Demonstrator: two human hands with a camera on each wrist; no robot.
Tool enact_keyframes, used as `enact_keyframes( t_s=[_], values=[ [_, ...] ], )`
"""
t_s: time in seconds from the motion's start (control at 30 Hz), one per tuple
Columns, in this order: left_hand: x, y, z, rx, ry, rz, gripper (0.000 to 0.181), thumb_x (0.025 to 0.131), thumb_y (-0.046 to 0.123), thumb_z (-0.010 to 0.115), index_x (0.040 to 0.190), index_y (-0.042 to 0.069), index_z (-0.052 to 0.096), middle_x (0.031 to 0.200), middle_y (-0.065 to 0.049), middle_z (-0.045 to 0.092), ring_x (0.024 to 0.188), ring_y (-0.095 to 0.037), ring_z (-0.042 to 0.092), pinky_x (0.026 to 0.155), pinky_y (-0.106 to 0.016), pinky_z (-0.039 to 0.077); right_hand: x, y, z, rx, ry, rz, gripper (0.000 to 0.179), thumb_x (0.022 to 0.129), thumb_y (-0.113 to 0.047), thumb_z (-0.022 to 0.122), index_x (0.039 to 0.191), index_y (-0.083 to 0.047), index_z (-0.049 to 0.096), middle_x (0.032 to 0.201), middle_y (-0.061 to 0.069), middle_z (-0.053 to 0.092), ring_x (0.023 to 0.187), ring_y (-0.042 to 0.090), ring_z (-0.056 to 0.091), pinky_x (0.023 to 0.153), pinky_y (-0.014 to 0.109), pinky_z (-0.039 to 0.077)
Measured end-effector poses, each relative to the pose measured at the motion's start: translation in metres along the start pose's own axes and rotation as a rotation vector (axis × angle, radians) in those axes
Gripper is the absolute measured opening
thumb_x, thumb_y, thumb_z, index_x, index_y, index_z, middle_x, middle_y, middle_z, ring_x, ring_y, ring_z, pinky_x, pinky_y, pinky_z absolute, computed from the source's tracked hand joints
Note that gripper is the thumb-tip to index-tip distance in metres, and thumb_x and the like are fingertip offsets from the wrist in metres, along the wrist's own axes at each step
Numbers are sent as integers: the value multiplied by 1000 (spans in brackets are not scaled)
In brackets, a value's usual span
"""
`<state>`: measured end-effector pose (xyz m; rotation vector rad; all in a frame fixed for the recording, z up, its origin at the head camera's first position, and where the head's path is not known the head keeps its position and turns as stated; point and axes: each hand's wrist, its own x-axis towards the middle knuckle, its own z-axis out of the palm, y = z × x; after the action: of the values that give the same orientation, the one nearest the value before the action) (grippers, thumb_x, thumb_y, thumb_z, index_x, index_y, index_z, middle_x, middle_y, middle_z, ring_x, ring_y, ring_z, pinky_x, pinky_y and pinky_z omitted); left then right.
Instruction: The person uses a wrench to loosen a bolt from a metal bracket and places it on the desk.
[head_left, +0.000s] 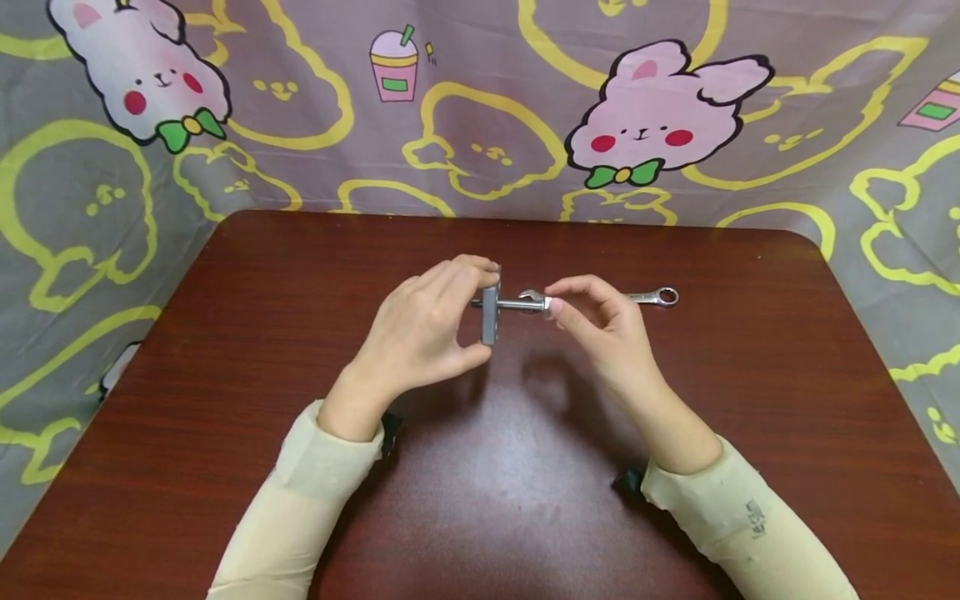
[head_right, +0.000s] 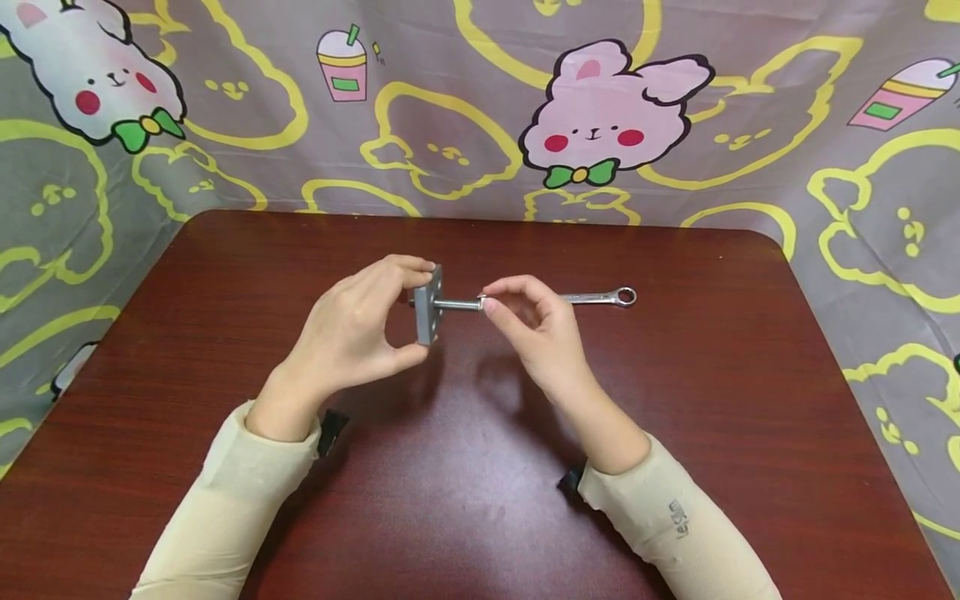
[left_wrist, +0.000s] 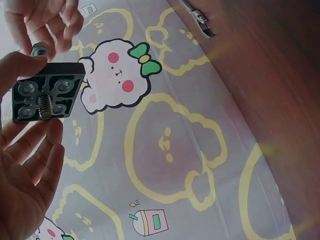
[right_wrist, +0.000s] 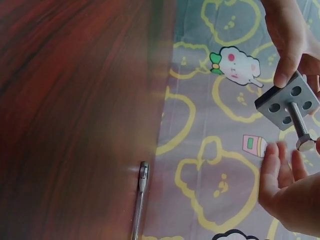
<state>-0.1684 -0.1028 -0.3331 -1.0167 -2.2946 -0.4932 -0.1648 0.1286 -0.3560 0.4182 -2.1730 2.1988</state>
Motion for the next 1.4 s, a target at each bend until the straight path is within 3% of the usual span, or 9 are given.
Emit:
enact_keyframes(
  t_s=[0.1,0.23,0.57,0.8,1.07,1.23,1.4],
  values=[
    [0,-1,0,17,16,0,61,60,20,85,113,4,59,124,-8,66,102,-22,66,70,-34,55,1,1,-1,-69,-29,60,19,97,-9,59,107,6,64,81,-7,72,79,10,69,75,22,57],
    [-1,-2,1,34,29,2,59,61,20,84,112,5,59,124,-8,66,100,-22,65,66,-33,53,1,2,-1,-107,-56,80,23,98,-13,59,106,8,64,77,-8,72,78,12,71,74,22,57],
    [-2,-3,0,38,-9,-22,61,62,21,84,115,5,59,125,-7,66,102,-22,65,65,-33,53,0,4,1,-40,-100,-44,30,91,5,61,121,9,59,81,-7,72,78,12,71,76,23,57],
    [-2,-2,0,30,-22,-21,61,62,21,85,115,5,59,125,-7,66,100,-21,65,64,-32,52,0,5,3,9,-67,-110,26,91,8,62,116,13,59,88,-3,72,82,11,71,79,25,58],
    [-3,-2,-1,38,-26,-22,62,61,21,85,115,6,58,125,-6,65,98,-21,64,64,-33,52,-1,4,5,-96,-18,-146,28,84,12,66,112,9,64,94,-15,71,84,8,66,68,19,51],
    [-3,-1,-1,39,-33,-24,62,61,20,84,115,6,59,125,-6,66,97,-21,63,62,-32,50,-1,4,6,-35,-24,-167,30,80,17,66,110,12,62,87,-11,72,76,10,66,61,19,50],
    [-1,1,-4,61,-26,-5,61,61,19,83,115,7,59,122,-4,66,99,-21,60,59,-30,48,-1,7,6,44,-28,-213,28,80,18,66,107,9,65,95,-3,72,79,11,66,66,21,53]
  ],
)
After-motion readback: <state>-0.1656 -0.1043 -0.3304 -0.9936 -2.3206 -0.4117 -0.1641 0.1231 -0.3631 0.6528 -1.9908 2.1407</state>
